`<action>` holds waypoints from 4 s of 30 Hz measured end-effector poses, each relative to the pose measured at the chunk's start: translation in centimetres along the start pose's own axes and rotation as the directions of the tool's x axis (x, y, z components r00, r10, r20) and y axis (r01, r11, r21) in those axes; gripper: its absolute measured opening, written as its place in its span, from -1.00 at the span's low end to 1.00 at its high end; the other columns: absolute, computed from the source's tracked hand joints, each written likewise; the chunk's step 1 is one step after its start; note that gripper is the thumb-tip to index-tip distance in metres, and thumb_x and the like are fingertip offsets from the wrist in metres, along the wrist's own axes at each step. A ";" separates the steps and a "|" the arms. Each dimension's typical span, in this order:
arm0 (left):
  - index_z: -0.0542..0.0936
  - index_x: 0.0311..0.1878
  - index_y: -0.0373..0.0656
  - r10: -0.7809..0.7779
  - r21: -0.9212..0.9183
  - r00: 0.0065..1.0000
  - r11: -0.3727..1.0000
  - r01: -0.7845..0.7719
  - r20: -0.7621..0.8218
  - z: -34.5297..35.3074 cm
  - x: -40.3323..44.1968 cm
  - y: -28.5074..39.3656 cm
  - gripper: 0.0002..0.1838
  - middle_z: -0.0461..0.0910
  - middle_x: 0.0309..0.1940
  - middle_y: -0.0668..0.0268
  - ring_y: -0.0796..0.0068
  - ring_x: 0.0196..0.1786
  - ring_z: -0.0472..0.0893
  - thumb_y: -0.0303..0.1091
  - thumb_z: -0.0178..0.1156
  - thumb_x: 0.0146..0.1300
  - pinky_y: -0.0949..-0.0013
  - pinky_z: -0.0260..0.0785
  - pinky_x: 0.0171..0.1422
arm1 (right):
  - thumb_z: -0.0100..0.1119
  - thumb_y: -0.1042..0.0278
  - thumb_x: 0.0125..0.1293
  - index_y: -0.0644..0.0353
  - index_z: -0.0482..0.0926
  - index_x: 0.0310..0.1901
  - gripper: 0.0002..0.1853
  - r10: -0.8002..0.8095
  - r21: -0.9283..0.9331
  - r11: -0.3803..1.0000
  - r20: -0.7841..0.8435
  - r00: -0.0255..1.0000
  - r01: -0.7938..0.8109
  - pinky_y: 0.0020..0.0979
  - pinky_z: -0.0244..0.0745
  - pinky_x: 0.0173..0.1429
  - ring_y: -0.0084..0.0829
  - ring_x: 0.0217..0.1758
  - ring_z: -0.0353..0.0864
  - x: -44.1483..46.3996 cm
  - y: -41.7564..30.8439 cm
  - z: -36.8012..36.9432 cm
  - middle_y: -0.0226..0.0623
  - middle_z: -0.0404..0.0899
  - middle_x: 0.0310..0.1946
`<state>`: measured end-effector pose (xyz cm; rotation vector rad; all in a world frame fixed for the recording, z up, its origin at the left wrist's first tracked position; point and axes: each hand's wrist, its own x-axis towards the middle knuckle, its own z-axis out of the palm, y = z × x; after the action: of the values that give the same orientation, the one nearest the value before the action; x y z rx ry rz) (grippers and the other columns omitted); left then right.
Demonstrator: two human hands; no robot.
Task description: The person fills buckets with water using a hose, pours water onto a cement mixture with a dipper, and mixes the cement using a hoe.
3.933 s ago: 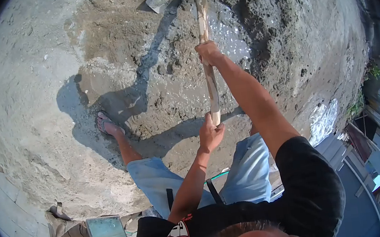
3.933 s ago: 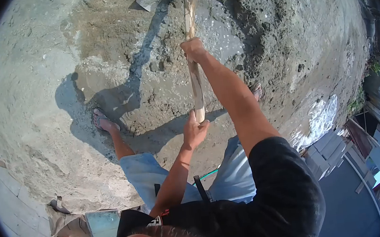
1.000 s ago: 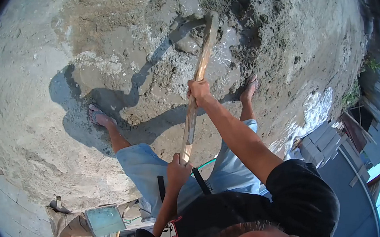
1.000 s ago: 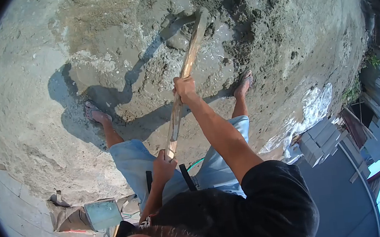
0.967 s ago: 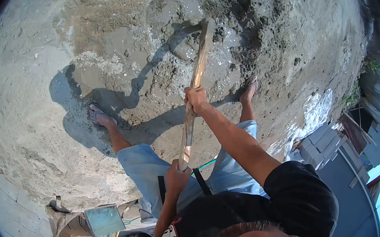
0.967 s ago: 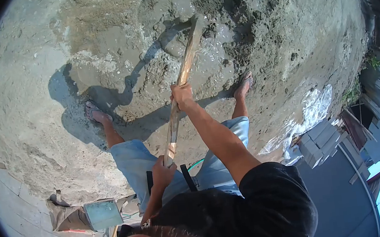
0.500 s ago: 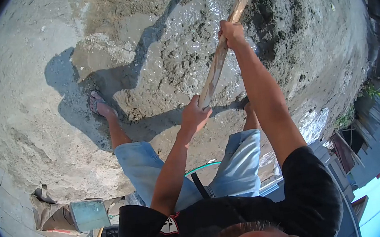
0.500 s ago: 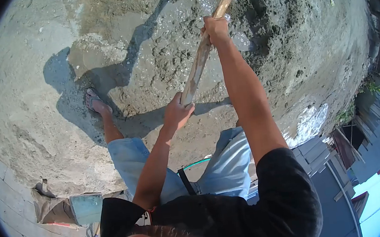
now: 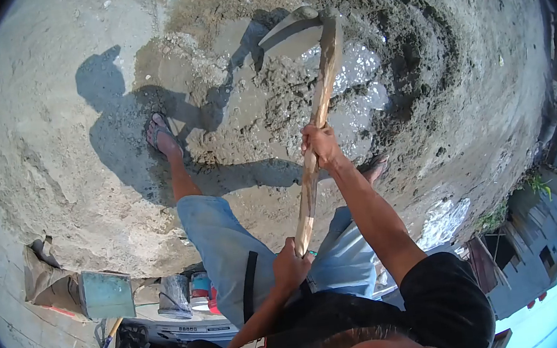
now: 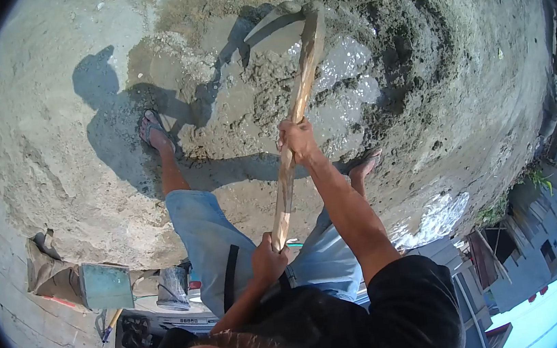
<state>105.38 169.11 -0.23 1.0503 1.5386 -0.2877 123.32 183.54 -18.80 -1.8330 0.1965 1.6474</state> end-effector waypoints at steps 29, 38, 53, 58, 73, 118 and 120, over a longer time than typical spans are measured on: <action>0.30 -0.02 -0.21 0.090 -0.200 0.993 0.977 -0.074 0.071 7.7 -0.2 -0.4 -0.58 0.57 -0.51 -0.07 -0.15 -0.39 0.60 -0.28 0.17 0.10 -0.02 0.47 -0.34 | 0.12 0.44 0.04 0.27 0.37 -0.50 -0.86 -0.084 -0.439 0.897 -0.039 0.996 0.059 -0.35 0.33 -0.69 -0.43 -0.77 0.37 0.2 0.3 -2.8 -0.30 0.36 -0.71; 0.25 -0.06 -0.27 0.181 -0.068 0.968 0.978 -0.195 -0.176 0.0 19.2 2.9 -0.55 0.58 -0.47 -0.12 -0.18 -0.37 0.60 -0.31 0.20 0.06 -0.03 0.48 -0.28 | 0.16 0.46 0.03 0.28 0.46 -0.59 -0.86 -0.123 -0.343 0.921 0.198 0.972 0.186 -0.34 0.36 -0.65 -0.43 -0.72 0.41 16.2 -9.2 12.1 -0.27 0.43 -0.70; 0.25 -0.12 -0.26 0.103 -0.478 0.975 0.878 0.003 0.195 15.7 -3.4 2.8 -0.59 0.44 -0.72 0.15 0.08 -0.62 0.55 -0.33 0.22 0.07 0.12 0.34 -0.53 | 0.17 0.36 0.06 0.25 0.42 -0.39 -0.82 0.071 -0.574 0.807 -0.137 0.988 -0.138 -0.36 0.40 -0.64 -0.48 -0.73 0.40 0.7 4.2 -10.7 -0.32 0.43 -0.66; 0.27 -0.01 -0.26 0.103 -0.581 0.976 0.813 0.028 0.192 15.5 -6.3 2.8 -0.58 0.49 -0.66 0.05 0.04 -0.56 0.58 -0.33 0.19 0.14 0.11 0.38 -0.49 | 0.15 0.37 0.04 0.32 0.41 -0.32 -0.77 -0.079 -0.699 0.710 -0.200 0.977 -0.085 -0.32 0.37 -0.62 -0.43 -0.69 0.45 -4.1 1.8 -9.2 -0.29 0.44 -0.63; 0.25 -0.06 -0.23 -0.037 -0.621 0.980 0.769 0.152 0.194 12.1 0.8 -0.2 -0.62 0.37 -0.64 0.40 0.62 -0.67 0.41 -0.51 0.18 0.11 0.47 0.29 -0.59 | 0.22 0.26 0.05 0.41 0.51 -0.42 -0.70 -0.054 -0.705 0.690 0.173 0.983 0.162 -0.31 0.42 -0.50 -0.39 -0.61 0.54 7.4 8.3 -2.8 -0.24 0.52 -0.64; 0.48 -0.12 -0.19 0.281 0.224 0.855 0.886 -0.405 0.435 12.7 11.7 7.6 -0.57 0.61 -0.41 -0.03 -0.07 -0.28 0.62 -0.17 0.28 -0.04 0.07 0.46 -0.18 | 0.13 0.47 0.12 0.24 0.30 -0.56 -0.78 -0.363 -0.037 0.887 -0.674 0.644 0.461 -0.38 0.33 -0.74 -0.45 -0.74 0.47 0.0 -5.0 -27.2 -0.32 0.38 -0.75; 0.48 -0.12 -0.22 0.409 0.150 0.812 0.850 -0.505 0.416 14.4 16.2 11.6 -0.57 0.61 -0.36 -0.06 -0.07 -0.24 0.62 -0.18 0.27 -0.03 0.05 0.46 -0.14 | 0.12 0.47 0.11 0.31 0.37 -0.57 -0.81 -0.353 -0.139 0.919 -0.705 0.615 0.368 -0.34 0.34 -0.72 -0.42 -0.74 0.47 5.4 -8.1 -30.9 -0.29 0.40 -0.76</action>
<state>125.08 172.96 -14.42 1.4465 0.8801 -0.3254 154.33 174.30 -21.09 -2.2443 0.1543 0.5710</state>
